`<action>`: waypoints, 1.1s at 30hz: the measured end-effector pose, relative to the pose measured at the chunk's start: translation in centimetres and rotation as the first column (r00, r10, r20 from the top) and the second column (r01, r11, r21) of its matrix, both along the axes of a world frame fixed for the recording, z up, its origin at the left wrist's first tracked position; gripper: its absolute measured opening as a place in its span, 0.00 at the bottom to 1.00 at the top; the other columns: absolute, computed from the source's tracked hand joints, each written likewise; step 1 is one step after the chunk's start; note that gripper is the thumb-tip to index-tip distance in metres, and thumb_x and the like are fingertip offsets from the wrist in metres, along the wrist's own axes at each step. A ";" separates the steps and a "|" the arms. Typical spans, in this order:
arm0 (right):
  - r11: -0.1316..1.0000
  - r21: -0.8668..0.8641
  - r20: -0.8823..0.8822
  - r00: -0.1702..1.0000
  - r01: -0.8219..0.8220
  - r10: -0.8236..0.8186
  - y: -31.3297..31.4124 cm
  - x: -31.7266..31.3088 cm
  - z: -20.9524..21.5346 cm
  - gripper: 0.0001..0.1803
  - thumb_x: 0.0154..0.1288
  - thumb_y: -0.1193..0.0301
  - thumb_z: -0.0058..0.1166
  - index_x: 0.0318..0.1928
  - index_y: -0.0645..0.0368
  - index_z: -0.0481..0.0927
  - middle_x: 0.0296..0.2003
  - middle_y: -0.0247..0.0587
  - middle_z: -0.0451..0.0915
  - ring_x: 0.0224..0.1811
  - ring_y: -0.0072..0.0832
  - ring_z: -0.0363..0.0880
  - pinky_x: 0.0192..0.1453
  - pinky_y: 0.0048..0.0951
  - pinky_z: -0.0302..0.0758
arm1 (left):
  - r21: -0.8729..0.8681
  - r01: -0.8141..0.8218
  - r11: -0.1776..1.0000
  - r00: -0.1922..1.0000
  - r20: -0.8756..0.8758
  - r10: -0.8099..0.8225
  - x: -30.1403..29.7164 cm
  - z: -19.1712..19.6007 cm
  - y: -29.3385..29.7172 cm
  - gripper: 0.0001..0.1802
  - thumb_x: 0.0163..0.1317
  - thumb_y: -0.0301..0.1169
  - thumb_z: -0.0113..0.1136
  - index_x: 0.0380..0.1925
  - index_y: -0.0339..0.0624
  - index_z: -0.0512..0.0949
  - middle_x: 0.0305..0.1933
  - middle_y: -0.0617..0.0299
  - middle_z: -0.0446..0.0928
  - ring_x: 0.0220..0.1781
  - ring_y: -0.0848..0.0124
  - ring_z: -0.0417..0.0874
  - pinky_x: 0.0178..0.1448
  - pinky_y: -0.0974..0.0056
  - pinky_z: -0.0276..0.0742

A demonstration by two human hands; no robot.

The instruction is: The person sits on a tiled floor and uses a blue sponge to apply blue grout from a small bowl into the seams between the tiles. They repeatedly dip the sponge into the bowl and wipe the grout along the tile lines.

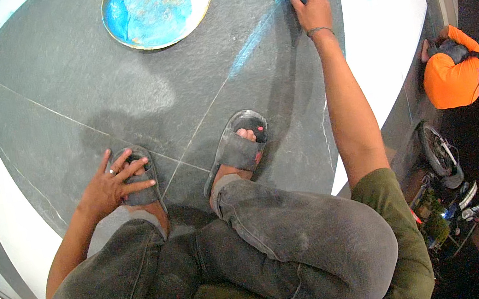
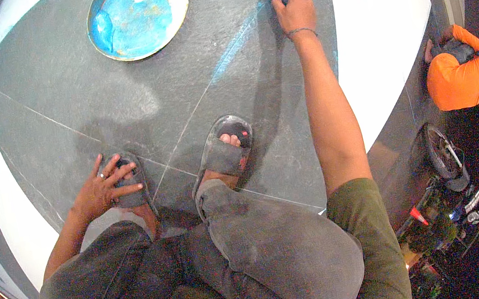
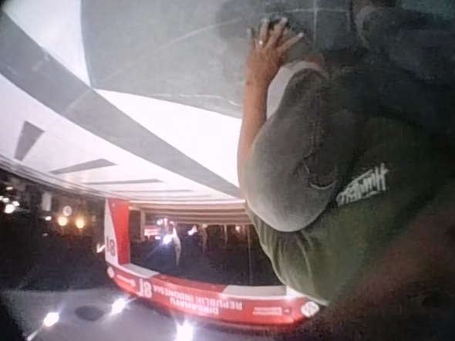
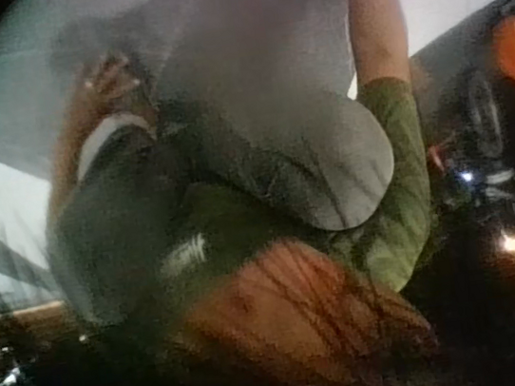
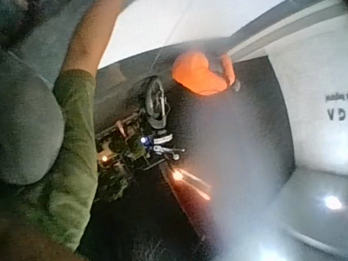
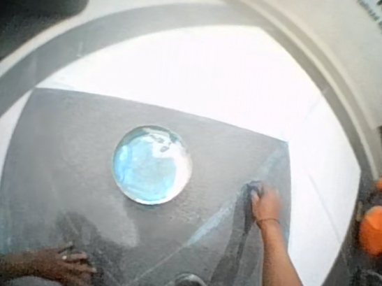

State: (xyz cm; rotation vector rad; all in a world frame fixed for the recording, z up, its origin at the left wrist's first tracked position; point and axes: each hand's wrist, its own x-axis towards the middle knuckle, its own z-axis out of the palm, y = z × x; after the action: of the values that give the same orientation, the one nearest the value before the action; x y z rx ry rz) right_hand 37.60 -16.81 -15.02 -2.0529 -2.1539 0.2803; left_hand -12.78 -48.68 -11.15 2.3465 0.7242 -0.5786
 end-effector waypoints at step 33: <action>0.920 -0.055 -0.213 0.904 -0.389 0.370 -18.2 -8.2 2.3 0.20 0.56 0.71 0.64 0.52 0.52 0.87 0.50 0.41 0.87 0.50 0.44 0.80 0.56 0.42 0.75 | -0.008 -0.039 0.999 0.994 0.101 0.040 -0.7 -0.6 0.0 0.54 0.49 0.42 0.77 0.74 0.93 0.60 0.87 0.77 0.46 0.88 0.61 0.44 0.86 0.35 0.47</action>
State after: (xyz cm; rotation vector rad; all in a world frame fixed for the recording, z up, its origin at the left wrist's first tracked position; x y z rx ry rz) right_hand 29.36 -35.05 -12.75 -1.5476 -2.4357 0.6187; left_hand -13.51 -48.67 -11.72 2.3324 0.7198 -0.4410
